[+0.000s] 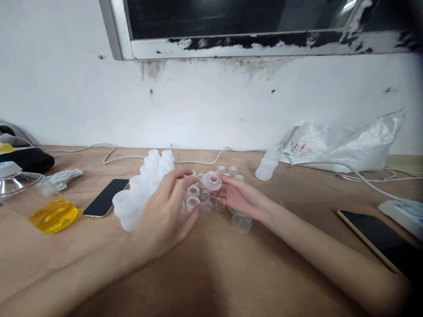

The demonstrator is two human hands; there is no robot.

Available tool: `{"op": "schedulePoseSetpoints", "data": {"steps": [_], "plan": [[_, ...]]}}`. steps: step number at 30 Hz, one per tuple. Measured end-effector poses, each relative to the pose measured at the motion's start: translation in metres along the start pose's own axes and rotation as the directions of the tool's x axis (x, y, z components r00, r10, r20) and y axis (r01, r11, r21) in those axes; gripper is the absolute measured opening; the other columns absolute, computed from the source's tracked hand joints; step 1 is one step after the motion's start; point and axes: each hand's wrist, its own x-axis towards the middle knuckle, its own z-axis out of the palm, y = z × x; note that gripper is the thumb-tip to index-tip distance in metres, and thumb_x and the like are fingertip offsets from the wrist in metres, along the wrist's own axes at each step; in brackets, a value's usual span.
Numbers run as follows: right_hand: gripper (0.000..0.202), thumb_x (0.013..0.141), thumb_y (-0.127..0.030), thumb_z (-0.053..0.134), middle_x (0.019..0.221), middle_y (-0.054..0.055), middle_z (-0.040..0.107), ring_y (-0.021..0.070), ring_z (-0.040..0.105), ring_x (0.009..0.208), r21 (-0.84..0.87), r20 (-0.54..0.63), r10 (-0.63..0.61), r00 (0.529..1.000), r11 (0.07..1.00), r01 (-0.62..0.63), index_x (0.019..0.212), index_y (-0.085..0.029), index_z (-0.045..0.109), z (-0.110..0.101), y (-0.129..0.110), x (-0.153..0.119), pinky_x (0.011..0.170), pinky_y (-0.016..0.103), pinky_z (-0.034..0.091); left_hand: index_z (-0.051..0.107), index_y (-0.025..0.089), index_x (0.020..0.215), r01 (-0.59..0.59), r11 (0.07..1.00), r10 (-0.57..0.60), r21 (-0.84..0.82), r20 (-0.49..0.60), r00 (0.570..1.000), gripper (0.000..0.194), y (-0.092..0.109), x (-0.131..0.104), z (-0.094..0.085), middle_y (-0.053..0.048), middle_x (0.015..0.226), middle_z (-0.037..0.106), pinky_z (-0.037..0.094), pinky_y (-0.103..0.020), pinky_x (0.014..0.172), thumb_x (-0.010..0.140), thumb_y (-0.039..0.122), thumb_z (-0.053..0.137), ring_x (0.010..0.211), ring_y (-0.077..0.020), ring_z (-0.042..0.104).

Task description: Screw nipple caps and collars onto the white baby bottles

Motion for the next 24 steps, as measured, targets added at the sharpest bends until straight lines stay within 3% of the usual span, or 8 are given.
{"op": "schedulePoseSetpoints", "data": {"steps": [3, 5, 7, 11, 14, 18, 22, 24], "plan": [[0.01, 0.08, -0.025, 0.051, 0.077, 0.005, 0.061, 0.0115, 0.058, 0.066, 0.052, -0.009, -0.008, 1.0, 0.999, 0.009, 0.08, -0.016, 0.055, -0.004, -0.003, 0.001, 0.052, 0.018, 0.044, 0.038, 0.024, 0.114, 0.056, 0.987, -0.026, 0.153, -0.19, 0.981, 0.049, -0.02, -0.03, -0.028, -0.008, 0.117, 0.044, 0.04, -0.044, 0.091, 0.07, 0.025, 0.06, 0.109, -0.0255, 0.044], [0.01, 0.08, -0.025, 0.05, 0.076, 0.005, 0.061, 0.0115, 0.057, 0.064, 0.071, -0.019, -0.01, 1.0, 0.997, 0.011, 0.08, -0.016, 0.055, -0.006, -0.004, 0.003, 0.051, 0.019, 0.044, 0.032, 0.026, 0.122, 0.235, 0.95, -0.164, 0.205, -0.313, 0.936, 0.065, -0.044, -0.052, -0.036, -0.01, 0.124, 0.038, 0.039, -0.049, 0.09, 0.066, 0.032, 0.064, 0.115, -0.0312, 0.036], [0.011, 0.08, -0.025, 0.05, 0.076, 0.005, 0.061, 0.0116, 0.057, 0.063, 0.076, -0.031, -0.004, 1.0, 0.997, 0.006, 0.081, -0.015, 0.055, -0.008, -0.004, 0.005, 0.05, 0.019, 0.044, 0.025, 0.025, 0.127, 0.412, 0.896, -0.339, 0.163, -0.349, 0.874, 0.08, -0.07, -0.073, -0.036, -0.011, 0.127, 0.034, 0.044, -0.052, 0.081, 0.061, 0.042, 0.066, 0.114, -0.0354, 0.036], [0.012, 0.08, -0.025, 0.051, 0.08, 0.007, 0.062, 0.0118, 0.058, 0.064, 0.073, -0.044, 0.001, 0.999, 0.997, 0.002, 0.084, -0.015, 0.056, -0.011, -0.003, 0.007, 0.05, 0.019, 0.045, 0.029, 0.016, 0.123, 0.677, 0.735, -0.659, -0.023, -0.255, 0.707, 0.096, -0.104, -0.101, -0.02, -0.013, 0.114, 0.043, 0.05, -0.049, 0.071, 0.044, 0.052, 0.07, 0.095, -0.033, 0.051], [0.01, 0.079, -0.025, 0.052, 0.079, 0.006, 0.062, 0.0113, 0.057, 0.063, 0.083, -0.041, -0.001, 0.999, 0.997, 0.004, 0.081, -0.015, 0.056, -0.012, -0.003, 0.007, 0.05, 0.019, 0.044, 0.038, 0.015, 0.11, 0.77, 0.625, -0.78, -0.125, -0.13, 0.612, 0.08, -0.108, -0.107, -0.015, -0.01, 0.103, 0.051, 0.051, -0.045, 0.069, 0.046, 0.052, 0.068, 0.086, -0.0278, 0.056], [0.008, 0.077, -0.024, 0.054, 0.078, 0.005, 0.062, 0.0109, 0.057, 0.063, 0.082, -0.026, -0.01, 1.0, 0.997, 0.013, 0.078, -0.016, 0.056, -0.013, -0.005, 0.006, 0.05, 0.018, 0.044, 0.046, 0.018, 0.095, 0.785, 0.597, -0.786, -0.167, 0.078, 0.614, 0.051, -0.098, -0.101, -0.029, -0.005, 0.091, 0.058, 0.05, -0.04, 0.071, 0.059, 0.05, 0.062, 0.077, -0.0217, 0.058], [0.008, 0.076, -0.024, 0.056, 0.077, 0.004, 0.061, 0.0119, 0.057, 0.066, 0.086, -0.009, -0.027, 1.0, 0.996, 0.028, 0.079, -0.017, 0.056, -0.017, -0.009, 0.001, 0.051, 0.019, 0.044, 0.049, 0.019, 0.095, 0.761, 0.647, -0.758, -0.046, 0.073, 0.648, 0.046, -0.08, -0.08, -0.053, -0.004, 0.093, 0.06, 0.047, -0.036, 0.075, 0.062, 0.049, 0.062, 0.078, -0.0198, 0.057], [0.008, 0.076, -0.024, 0.056, 0.079, 0.004, 0.061, 0.0121, 0.057, 0.067, 0.089, -0.023, -0.04, 0.999, 0.995, 0.042, 0.08, -0.017, 0.056, -0.02, -0.012, -0.002, 0.052, 0.019, 0.045, 0.05, 0.02, 0.098, 0.731, 0.682, -0.729, -0.007, 0.061, 0.681, 0.047, -0.07, -0.062, -0.063, -0.003, 0.092, 0.06, 0.047, -0.032, 0.067, 0.064, 0.05, 0.059, 0.073, -0.0184, 0.056]]}}
